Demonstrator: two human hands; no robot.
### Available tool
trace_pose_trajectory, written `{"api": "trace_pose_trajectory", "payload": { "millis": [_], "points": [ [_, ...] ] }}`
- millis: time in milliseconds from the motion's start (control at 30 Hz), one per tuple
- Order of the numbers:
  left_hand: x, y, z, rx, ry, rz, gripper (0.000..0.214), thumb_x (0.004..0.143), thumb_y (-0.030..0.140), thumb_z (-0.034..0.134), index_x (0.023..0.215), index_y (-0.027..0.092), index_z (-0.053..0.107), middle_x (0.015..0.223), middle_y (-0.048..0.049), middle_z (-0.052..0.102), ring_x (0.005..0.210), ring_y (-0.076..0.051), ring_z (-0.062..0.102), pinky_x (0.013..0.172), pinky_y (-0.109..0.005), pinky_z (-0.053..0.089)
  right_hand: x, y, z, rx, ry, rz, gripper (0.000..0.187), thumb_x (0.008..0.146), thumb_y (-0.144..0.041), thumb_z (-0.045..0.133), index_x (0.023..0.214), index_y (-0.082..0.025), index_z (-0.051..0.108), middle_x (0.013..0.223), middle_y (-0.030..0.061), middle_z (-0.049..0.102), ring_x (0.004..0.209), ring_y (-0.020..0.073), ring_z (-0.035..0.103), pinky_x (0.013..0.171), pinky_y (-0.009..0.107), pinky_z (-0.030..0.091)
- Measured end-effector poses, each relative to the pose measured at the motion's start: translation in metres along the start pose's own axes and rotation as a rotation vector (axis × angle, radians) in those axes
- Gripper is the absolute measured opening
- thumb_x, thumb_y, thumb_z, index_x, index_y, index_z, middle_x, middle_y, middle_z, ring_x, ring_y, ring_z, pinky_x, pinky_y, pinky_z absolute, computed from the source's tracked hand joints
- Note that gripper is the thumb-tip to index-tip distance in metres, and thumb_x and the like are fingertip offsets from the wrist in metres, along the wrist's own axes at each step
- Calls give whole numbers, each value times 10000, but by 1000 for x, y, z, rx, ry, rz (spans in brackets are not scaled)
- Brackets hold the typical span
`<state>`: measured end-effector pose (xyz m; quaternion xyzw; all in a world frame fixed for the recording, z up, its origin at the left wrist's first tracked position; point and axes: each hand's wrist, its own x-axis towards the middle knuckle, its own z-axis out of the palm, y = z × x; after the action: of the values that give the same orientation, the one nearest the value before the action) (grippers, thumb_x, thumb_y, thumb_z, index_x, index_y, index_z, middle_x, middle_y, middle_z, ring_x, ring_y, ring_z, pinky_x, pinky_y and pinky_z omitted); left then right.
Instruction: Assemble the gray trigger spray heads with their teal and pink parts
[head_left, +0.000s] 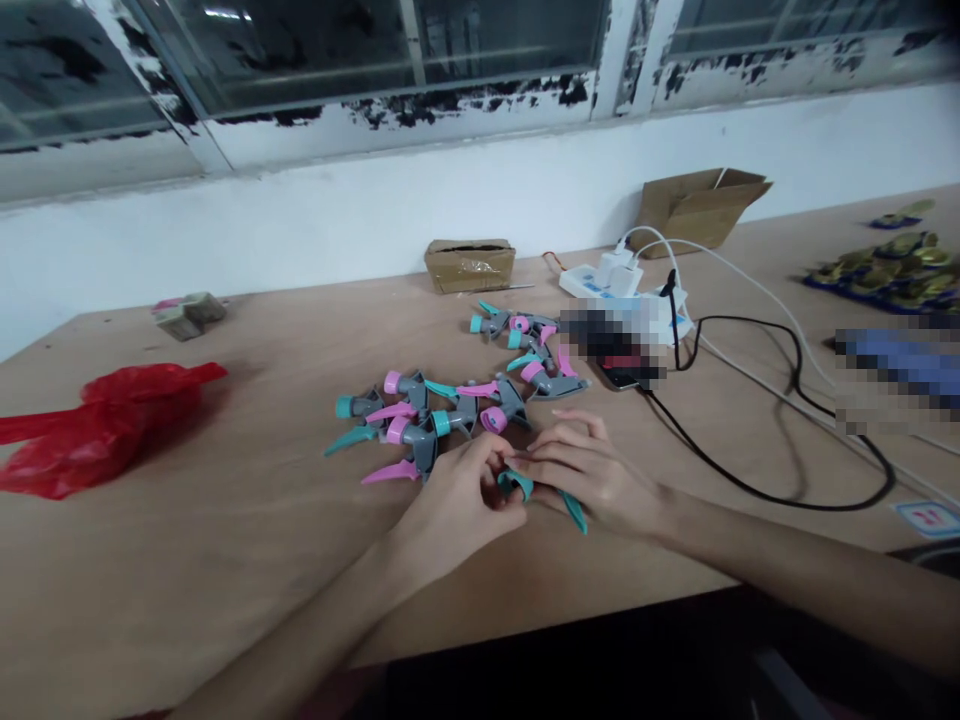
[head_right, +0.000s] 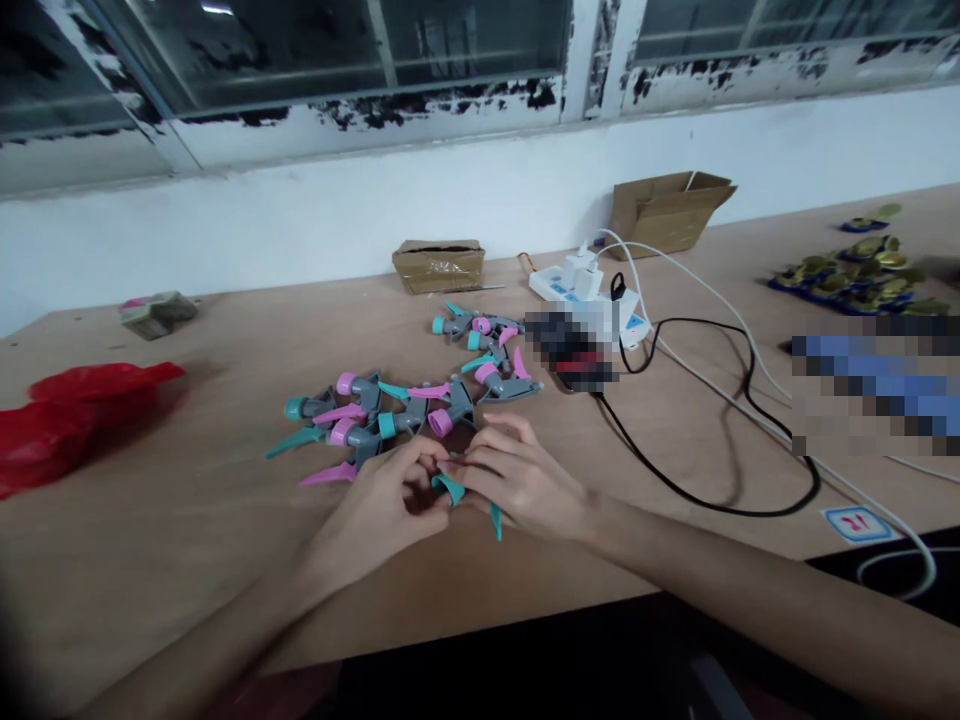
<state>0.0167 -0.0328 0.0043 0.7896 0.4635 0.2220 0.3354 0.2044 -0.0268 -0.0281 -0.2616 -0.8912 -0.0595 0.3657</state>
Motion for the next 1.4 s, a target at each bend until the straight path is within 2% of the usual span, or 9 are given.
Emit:
{"api": "trace_pose_trajectory", "payload": {
  "millis": [200,367,667,833,1067,1200,1400],
  "points": [
    [-3,1,2,67,44,48,282,637,89,516,893,201,478,663,38,519,510,-97,525,468,-209,424,2,-4,-1,-9,-17,60,198,835,-192,513,1014,-202,596,838,17,668,833,144,575,918,394,325],
    [-4,-1,6,119,90,62,291,652,76,498,918,194,487,744,5,545,586,-121,535,506,-232,427,0,-7,1,-32,-24,86,215,818,-193,540,1028,-193,589,860,18,669,857,158,560,939,401,294],
    [-2,-3,3,52,68,87,231,741,119,517,951,213,505,799,6,548,647,-119,531,580,-237,441,1,-15,-1,-88,-47,175,207,827,-237,540,1019,-188,598,813,24,663,785,168,526,796,359,320],
    [-1,-4,5,125,95,122,266,702,91,512,939,211,494,828,-12,568,670,-140,544,579,-253,448,1,-15,0,-76,-35,160,212,818,-211,544,1024,-185,591,822,17,662,794,168,523,797,356,313],
    [0,-7,10,153,131,193,237,667,87,485,878,191,461,754,-6,537,644,-141,527,573,-258,433,-4,-14,2,-28,-40,204,223,767,-184,596,990,-197,593,818,13,639,791,178,491,794,359,299],
    [1,-7,8,115,97,158,218,690,98,497,883,195,462,740,9,512,622,-129,504,571,-255,421,-5,-13,1,-27,-33,207,215,777,-208,592,993,-204,592,808,14,633,797,179,491,800,363,301],
    [5,-6,-1,-107,-65,108,115,755,162,525,855,191,477,779,14,522,617,-99,488,521,-204,401,-3,-15,-1,2,-17,220,225,806,-269,582,1019,-197,588,778,2,640,779,158,519,807,358,298]
  ]
}}
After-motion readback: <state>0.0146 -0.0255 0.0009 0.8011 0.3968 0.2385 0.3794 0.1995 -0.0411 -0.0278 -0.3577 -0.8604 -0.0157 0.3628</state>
